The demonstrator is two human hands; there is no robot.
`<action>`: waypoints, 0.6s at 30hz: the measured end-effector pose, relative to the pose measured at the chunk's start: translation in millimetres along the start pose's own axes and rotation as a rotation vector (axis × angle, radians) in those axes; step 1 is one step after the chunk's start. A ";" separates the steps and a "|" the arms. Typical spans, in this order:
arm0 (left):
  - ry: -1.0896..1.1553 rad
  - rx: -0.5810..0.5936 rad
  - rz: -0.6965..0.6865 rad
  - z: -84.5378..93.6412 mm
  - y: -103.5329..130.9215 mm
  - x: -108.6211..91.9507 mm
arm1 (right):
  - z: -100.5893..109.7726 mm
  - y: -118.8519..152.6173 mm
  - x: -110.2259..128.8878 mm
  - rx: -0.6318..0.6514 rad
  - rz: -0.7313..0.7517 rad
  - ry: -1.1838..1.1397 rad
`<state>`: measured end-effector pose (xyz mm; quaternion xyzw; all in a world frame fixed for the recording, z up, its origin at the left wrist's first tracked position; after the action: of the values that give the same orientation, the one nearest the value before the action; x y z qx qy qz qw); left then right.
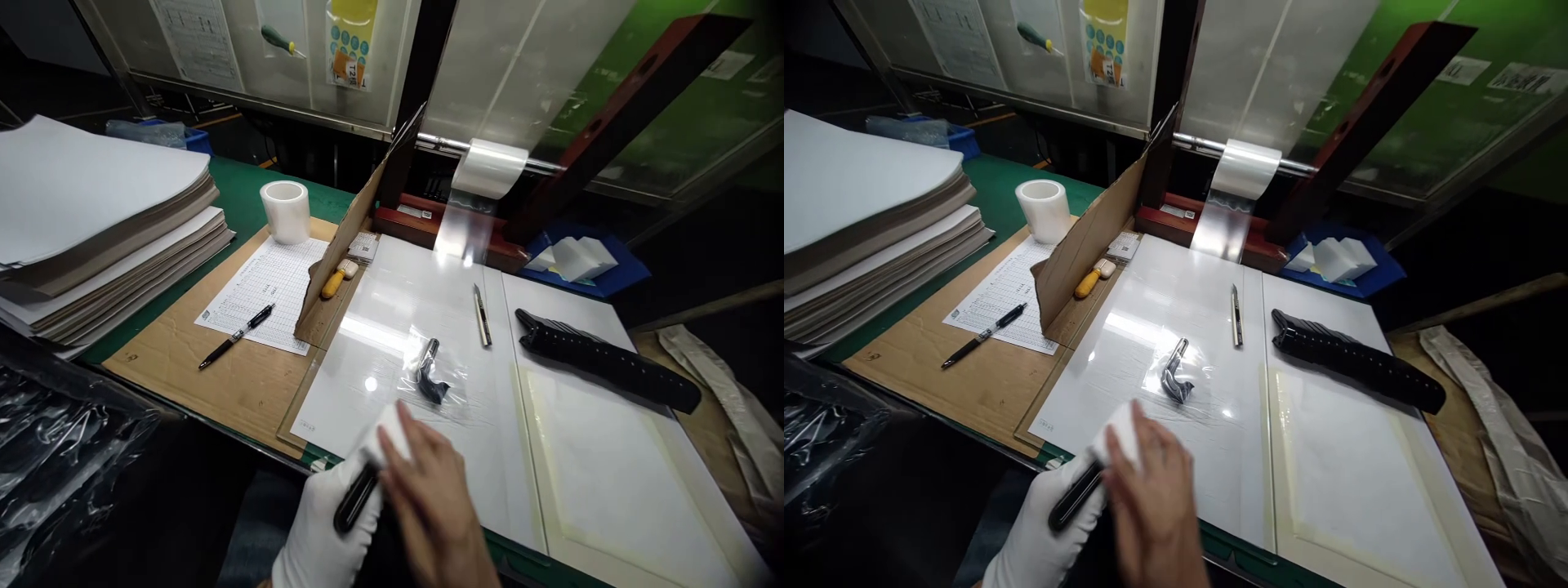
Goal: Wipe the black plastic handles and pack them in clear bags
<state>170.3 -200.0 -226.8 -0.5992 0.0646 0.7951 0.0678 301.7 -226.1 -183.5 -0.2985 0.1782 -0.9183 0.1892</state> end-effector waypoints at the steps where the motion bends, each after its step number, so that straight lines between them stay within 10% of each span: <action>1: 0.004 0.021 -0.023 -1.1 0.6 0.7 | -0.7 3.1 -3.6 0.001 -0.037 0.001; 5: 0.065 0.071 -0.068 0.5 3.1 2.6 | -3.9 -7.3 -6.6 -0.006 -0.083 -0.076; 13: 0.236 -0.131 0.134 33.7 10.0 -0.3 | -9.9 -132.5 -43.9 0.104 -0.471 -0.579; 18: 0.284 -0.125 0.249 34.3 1.6 -4.5 | 13.7 -55.9 -46.4 -0.207 -0.521 -0.473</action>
<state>138.8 -195.3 -213.0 -0.6957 0.0978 0.7073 -0.0781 331.5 -159.7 -170.8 -0.5557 0.1396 -0.8183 -0.0461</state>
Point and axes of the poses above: each hand's wrist, its own y-axis away from the middle knuckle, its own z-axis out of the back of the hand, x = y × z, the point moved 7 cm from there along -y, towards the middle knuckle, and after that the axes turned 3 degrees about -y, right-handed, at the moved point
